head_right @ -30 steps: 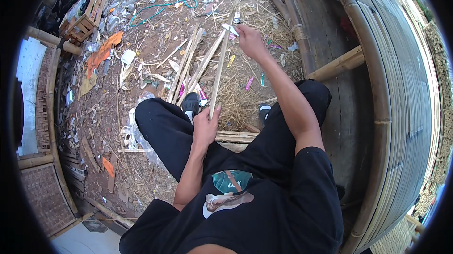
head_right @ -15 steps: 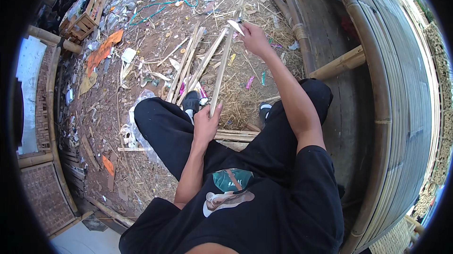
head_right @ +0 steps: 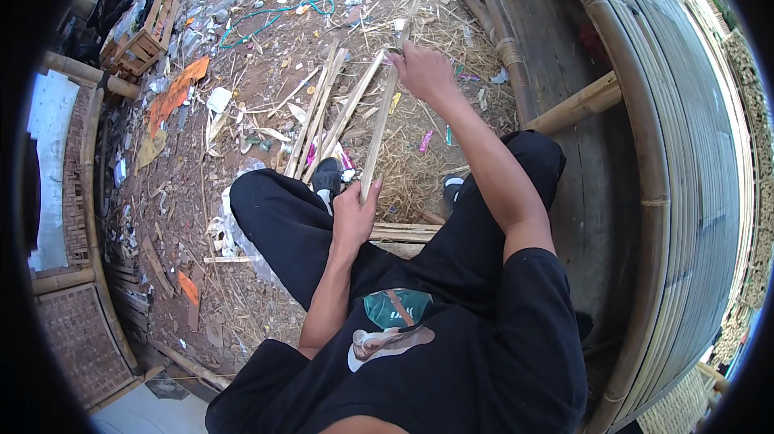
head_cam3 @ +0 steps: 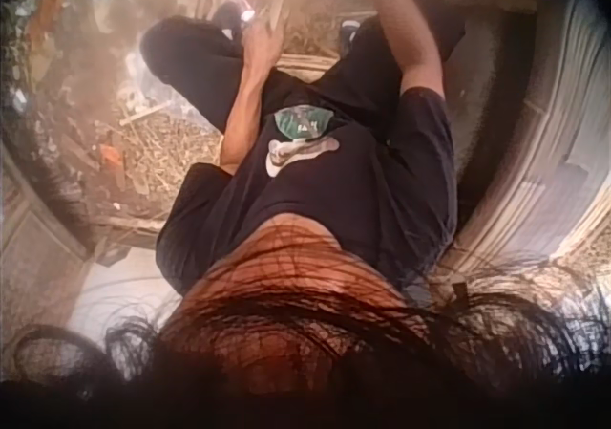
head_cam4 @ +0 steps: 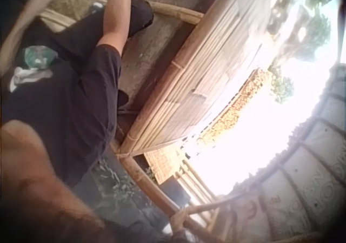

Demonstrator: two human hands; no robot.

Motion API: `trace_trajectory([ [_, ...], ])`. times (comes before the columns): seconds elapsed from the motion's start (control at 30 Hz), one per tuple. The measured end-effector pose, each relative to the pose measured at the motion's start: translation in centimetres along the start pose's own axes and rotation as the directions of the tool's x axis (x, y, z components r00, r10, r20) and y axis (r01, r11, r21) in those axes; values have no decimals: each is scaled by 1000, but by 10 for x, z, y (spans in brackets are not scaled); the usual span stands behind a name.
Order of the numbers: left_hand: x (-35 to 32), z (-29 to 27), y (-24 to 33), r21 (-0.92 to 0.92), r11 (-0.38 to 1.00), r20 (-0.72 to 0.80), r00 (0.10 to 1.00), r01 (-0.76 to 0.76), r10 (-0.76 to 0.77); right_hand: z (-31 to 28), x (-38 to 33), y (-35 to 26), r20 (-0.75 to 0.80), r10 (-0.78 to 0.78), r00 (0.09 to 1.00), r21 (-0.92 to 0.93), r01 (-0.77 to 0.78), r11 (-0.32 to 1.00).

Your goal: The person strips bark from thin bamboo slats using a small blade, handling several slats one after another.

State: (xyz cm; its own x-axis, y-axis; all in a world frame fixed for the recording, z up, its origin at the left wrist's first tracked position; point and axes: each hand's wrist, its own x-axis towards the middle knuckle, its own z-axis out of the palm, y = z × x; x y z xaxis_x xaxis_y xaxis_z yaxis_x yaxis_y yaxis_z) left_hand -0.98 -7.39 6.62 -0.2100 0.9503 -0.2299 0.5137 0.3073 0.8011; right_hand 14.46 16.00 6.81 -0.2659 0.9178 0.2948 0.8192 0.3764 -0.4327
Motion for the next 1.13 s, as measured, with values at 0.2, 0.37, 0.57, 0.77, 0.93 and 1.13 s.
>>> trace_trajectory([
  [0.2, 2, 7, -8, 11, 1000, 24, 1000, 13, -13, 18, 2, 21, -54, -28, 998, -77, 23, 997],
  [0.37, 5, 10, -18, 18, 998, 46, 997, 54, -55, 16, 0, 16, -165, -106, 981, 64, 118, 991],
  [0.57, 3, 7, -9, 184, 983, 24, 999, 16, -21, 2, -3, 13, -179, -99, 979, 122, 121, 985],
  [0.77, 1, 10, -5, 253, 967, -5, 1000, 31, -31, -7, -8, 9, -121, -193, 974, -44, 189, 981],
  [0.93, 7, 16, -16, 242, 969, -23, 999, 53, -49, -12, -19, -7, -19, -280, 960, -93, 277, 956],
  [1.13, 35, 18, -54, 268, 962, -31, 999, 49, -43, 6, -83, -79, 48, -603, 796, 163, 590, 791],
])
